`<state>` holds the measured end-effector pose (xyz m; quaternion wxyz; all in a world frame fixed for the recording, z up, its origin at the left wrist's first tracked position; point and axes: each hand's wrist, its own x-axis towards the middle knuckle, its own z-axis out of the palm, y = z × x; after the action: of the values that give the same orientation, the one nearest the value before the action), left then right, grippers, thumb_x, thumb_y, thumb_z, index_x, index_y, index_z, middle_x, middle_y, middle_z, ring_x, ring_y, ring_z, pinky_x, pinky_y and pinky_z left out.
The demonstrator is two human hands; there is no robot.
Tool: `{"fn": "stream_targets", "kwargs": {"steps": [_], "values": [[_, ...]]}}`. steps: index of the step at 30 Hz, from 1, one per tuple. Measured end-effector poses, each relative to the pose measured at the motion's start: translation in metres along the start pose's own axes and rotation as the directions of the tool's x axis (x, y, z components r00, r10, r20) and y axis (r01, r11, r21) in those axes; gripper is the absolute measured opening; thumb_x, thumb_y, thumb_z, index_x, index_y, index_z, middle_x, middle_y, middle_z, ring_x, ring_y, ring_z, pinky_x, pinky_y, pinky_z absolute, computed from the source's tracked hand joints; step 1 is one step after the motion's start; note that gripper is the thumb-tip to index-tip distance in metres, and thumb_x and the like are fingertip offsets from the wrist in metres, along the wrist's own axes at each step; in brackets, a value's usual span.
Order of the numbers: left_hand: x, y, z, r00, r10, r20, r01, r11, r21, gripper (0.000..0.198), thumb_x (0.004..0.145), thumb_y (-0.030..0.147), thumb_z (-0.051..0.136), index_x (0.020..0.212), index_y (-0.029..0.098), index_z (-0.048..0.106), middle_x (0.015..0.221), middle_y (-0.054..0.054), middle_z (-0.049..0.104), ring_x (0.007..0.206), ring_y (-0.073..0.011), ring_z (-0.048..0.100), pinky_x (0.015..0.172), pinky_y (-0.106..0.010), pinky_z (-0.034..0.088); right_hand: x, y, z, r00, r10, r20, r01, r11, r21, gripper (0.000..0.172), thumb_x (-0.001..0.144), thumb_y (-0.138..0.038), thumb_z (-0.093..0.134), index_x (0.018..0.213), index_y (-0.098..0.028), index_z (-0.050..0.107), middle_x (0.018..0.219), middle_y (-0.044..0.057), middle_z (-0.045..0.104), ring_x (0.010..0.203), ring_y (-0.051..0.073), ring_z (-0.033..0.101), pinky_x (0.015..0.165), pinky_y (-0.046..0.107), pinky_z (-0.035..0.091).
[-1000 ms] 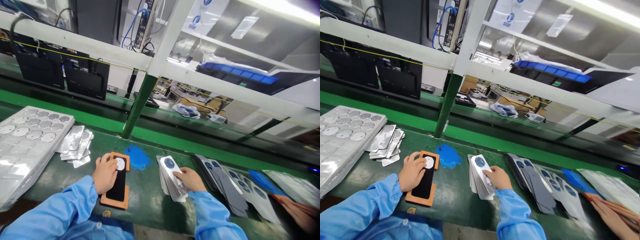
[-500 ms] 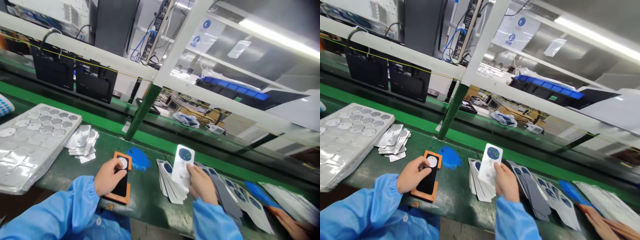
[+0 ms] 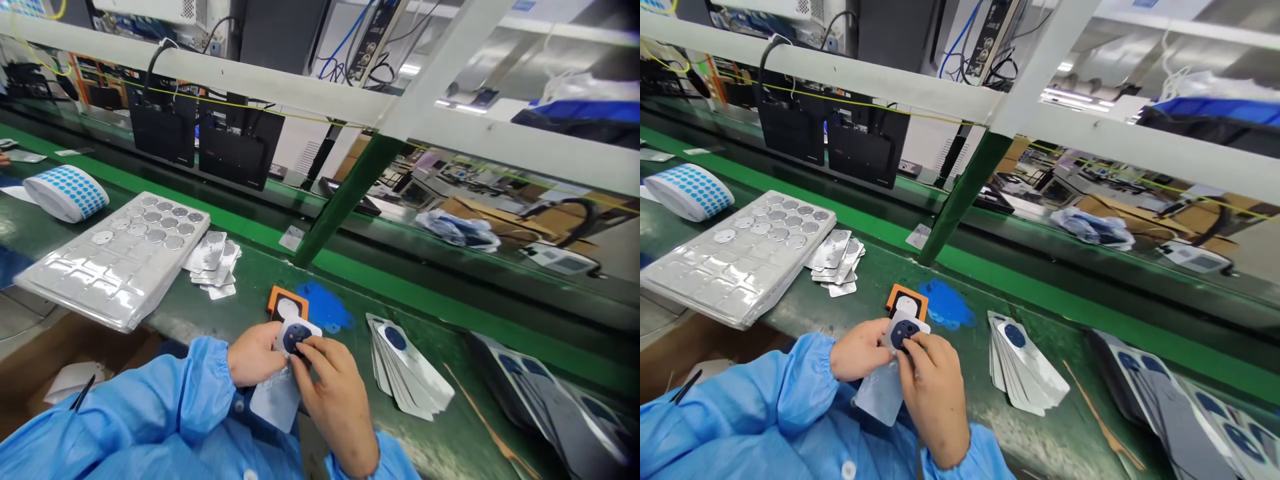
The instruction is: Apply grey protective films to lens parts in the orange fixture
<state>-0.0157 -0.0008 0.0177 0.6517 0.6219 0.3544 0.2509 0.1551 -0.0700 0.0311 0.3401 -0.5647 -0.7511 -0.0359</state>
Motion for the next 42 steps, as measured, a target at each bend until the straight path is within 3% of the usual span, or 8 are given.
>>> {"fn": "stream_targets", "kwargs": {"steps": [7,19,30,32,35,37,39,42], "values": [[-0.003,0.003,0.000,0.999,-0.030,-0.025,0.036,0.969,0.244,0.034,0.072,0.019,0.055,0.103,0.013,0.067,0.089,-0.002,0.065,0.079,-0.0153,0.057,0.072,-0.025,0.044,0.005,-0.007,0.001,0.995,-0.027,0.098,0.022,0.998,0.051,0.010,0.088,-0.020,0.062,0.097,-0.017,0.065,0.097,0.004,0.063,0.092,0.017,0.054,0.084,0.035,0.047],[-0.001,0.008,0.007,0.997,-0.052,-0.050,0.062,0.972,0.225,0.037,0.069,0.014,0.052,0.103,0.017,0.066,0.096,0.000,0.068,0.088,-0.0162,0.062,0.080,-0.025,0.046,-0.007,-0.001,0.001,0.983,-0.122,0.141,0.132,0.989,-0.069,0.021,0.091,-0.016,0.056,0.110,-0.010,0.061,0.108,0.009,0.060,0.099,0.020,0.053,0.090,0.034,0.045],[0.000,0.002,0.010,0.998,-0.046,-0.045,0.056,0.969,0.242,0.036,0.068,0.013,0.052,0.102,0.015,0.065,0.095,-0.001,0.067,0.088,-0.0173,0.060,0.077,-0.026,0.044,-0.008,-0.006,0.007,0.917,-0.187,0.352,0.281,0.931,-0.235,0.016,0.086,-0.008,0.047,0.077,-0.017,0.057,0.079,0.008,0.055,0.074,0.021,0.048,0.068,0.038,0.039],[0.001,0.001,0.009,0.997,-0.069,-0.045,0.075,0.984,0.160,0.037,0.069,0.013,0.053,0.104,0.016,0.064,0.095,-0.001,0.066,0.086,-0.0171,0.060,0.073,-0.025,0.044,0.002,0.005,-0.001,0.953,-0.138,0.270,0.184,0.971,-0.153,0.014,0.088,-0.012,0.047,0.078,-0.017,0.056,0.080,0.007,0.057,0.077,0.020,0.051,0.071,0.035,0.040],[0.003,-0.004,0.009,0.986,-0.155,-0.057,0.152,0.986,-0.066,0.041,0.067,0.011,0.052,0.107,0.013,0.061,0.092,-0.004,0.065,0.082,-0.0166,0.059,0.068,-0.025,0.044,0.021,0.045,-0.015,0.982,0.160,0.099,-0.157,0.987,-0.030,0.009,0.089,-0.021,0.053,0.086,-0.018,0.061,0.084,0.003,0.063,0.077,0.016,0.056,0.072,0.029,0.043],[0.005,-0.009,0.009,0.972,-0.222,-0.072,0.200,0.951,-0.235,0.045,0.064,0.009,0.052,0.108,0.012,0.059,0.092,-0.005,0.063,0.081,-0.0173,0.059,0.067,-0.025,0.044,0.033,0.086,-0.016,0.929,0.345,-0.133,-0.358,0.929,-0.090,0.012,0.088,-0.025,0.055,0.091,-0.018,0.064,0.086,0.004,0.065,0.080,0.017,0.058,0.076,0.029,0.044],[0.007,-0.015,0.011,0.964,-0.259,-0.060,0.215,0.891,-0.399,0.051,0.061,0.008,0.052,0.112,0.012,0.055,0.095,-0.007,0.063,0.083,-0.0194,0.060,0.068,-0.028,0.045,0.041,0.129,-0.004,0.889,0.286,-0.357,-0.381,0.895,-0.232,0.018,0.087,-0.023,0.050,0.089,-0.011,0.063,0.098,0.014,0.065,0.097,0.025,0.058,0.088,0.037,0.043],[0.010,-0.019,0.012,0.968,-0.252,-0.010,0.201,0.794,-0.574,0.060,0.057,0.006,0.051,0.117,0.012,0.051,0.101,-0.009,0.062,0.087,-0.0220,0.061,0.072,-0.032,0.046,0.044,0.179,0.026,0.995,0.088,-0.043,-0.096,0.957,-0.273,0.020,0.084,-0.020,0.046,0.072,-0.013,0.061,0.094,0.014,0.066,0.090,0.024,0.061,0.087,0.037,0.045]]}}
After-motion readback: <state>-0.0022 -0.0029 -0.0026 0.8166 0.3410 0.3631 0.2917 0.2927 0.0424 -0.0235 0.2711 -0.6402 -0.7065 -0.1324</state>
